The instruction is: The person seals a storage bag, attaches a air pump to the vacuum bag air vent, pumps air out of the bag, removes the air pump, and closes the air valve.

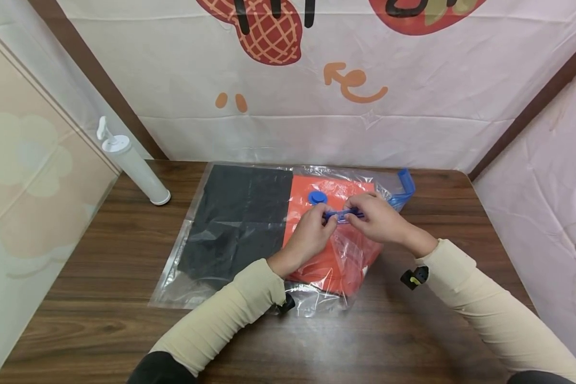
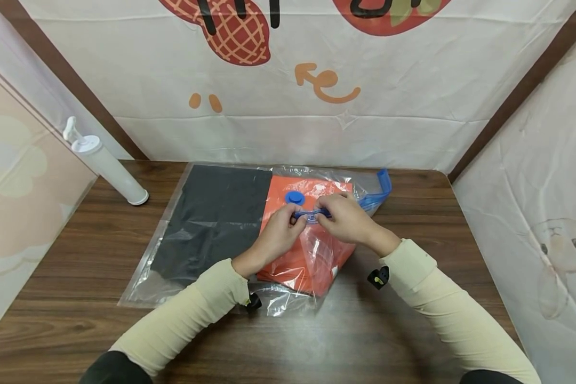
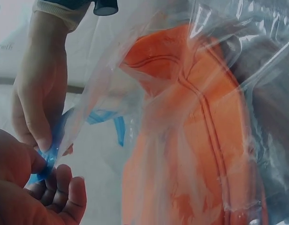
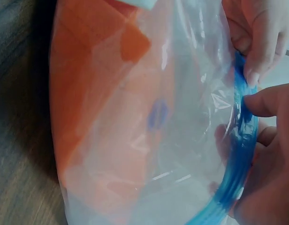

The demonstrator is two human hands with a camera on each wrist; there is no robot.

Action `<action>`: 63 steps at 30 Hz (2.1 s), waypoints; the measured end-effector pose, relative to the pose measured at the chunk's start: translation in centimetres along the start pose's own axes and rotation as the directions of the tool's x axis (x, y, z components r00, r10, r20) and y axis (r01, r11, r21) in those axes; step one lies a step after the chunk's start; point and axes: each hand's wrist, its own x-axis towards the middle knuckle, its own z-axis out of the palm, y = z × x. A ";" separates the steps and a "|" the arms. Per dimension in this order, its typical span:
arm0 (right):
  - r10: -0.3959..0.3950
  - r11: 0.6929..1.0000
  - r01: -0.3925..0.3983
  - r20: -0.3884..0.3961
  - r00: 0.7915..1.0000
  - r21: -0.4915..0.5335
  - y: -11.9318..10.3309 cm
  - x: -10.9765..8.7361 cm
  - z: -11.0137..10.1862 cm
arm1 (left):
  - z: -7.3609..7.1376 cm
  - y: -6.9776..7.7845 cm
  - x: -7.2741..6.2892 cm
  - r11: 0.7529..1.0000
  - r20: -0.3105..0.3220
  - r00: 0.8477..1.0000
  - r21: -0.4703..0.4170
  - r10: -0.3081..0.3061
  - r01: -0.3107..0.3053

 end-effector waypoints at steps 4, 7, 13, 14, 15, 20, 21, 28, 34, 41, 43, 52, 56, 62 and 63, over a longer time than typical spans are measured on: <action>-0.003 1.000 0.003 -0.008 1.000 0.000 -0.1 0.1 0.1 | -0.1 -0.1 0.0 0.999 -0.010 1.000 0.031 0.018 -0.018; -0.013 1.000 0.013 -0.005 1.000 0.020 0.0 0.2 0.0 | -0.2 -0.2 0.0 0.999 -0.007 1.000 0.046 0.017 -0.017; -0.028 0.999 0.027 0.006 1.000 0.044 0.2 0.4 0.1 | -0.3 -0.2 0.1 0.998 0.008 1.000 0.058 -0.004 0.004; -0.031 0.999 0.030 0.006 1.000 0.042 0.2 0.4 0.1 | -0.4 -0.2 0.1 0.998 0.008 1.000 0.061 -0.005 0.004; -0.033 0.999 0.033 0.005 0.999 0.042 0.2 0.4 0.1 | -0.4 -0.2 0.1 0.998 0.006 1.000 0.062 -0.002 0.002; -0.043 0.998 0.043 0.006 0.999 0.041 0.1 0.5 0.2 | -0.3 -0.2 0.1 0.998 -0.008 1.000 0.061 0.030 -0.030; -0.047 0.998 0.046 0.008 0.999 0.053 0.1 0.6 0.1 | -0.3 -0.2 0.0 0.998 -0.011 0.999 0.057 0.034 -0.034; -0.010 0.996 0.008 0.023 1.000 0.090 0.7 0.5 -0.4 | -0.6 -0.2 -0.1 0.998 -0.016 1.000 0.061 -0.005 0.006; 0.014 0.990 -0.018 0.026 1.000 0.141 1.0 0.0 -0.1 | -0.5 0.1 0.3 0.995 0.032 0.999 0.101 -0.025 0.021; 0.023 0.994 -0.024 0.006 1.000 0.105 1.0 -0.3 0.0 | -0.2 0.2 0.4 0.994 0.009 1.000 0.108 0.002 -0.003; 0.022 0.996 -0.022 -0.004 1.000 0.082 1.0 -0.3 0.0 | -0.1 0.2 0.3 0.994 -0.002 1.000 0.107 0.011 -0.010; -0.004 0.993 0.008 -0.031 1.000 0.121 1.1 -0.2 -0.1 | -0.3 0.4 0.5 0.996 0.029 1.000 0.089 0.004 -0.006; -0.016 0.993 0.019 -0.026 1.000 0.114 1.1 -0.3 0.1 | -0.2 0.4 0.7 0.995 0.029 1.000 0.100 0.006 -0.009; 0.004 0.996 0.000 -0.041 0.999 0.087 0.8 -0.5 0.3 | 0.2 0.3 0.5 0.997 0.001 1.000 0.078 0.028 -0.028; 0.005 0.996 -0.001 -0.044 0.999 0.093 0.8 -0.5 0.2 | 0.2 0.3 0.5 0.997 -0.001 1.000 0.073 0.027 -0.027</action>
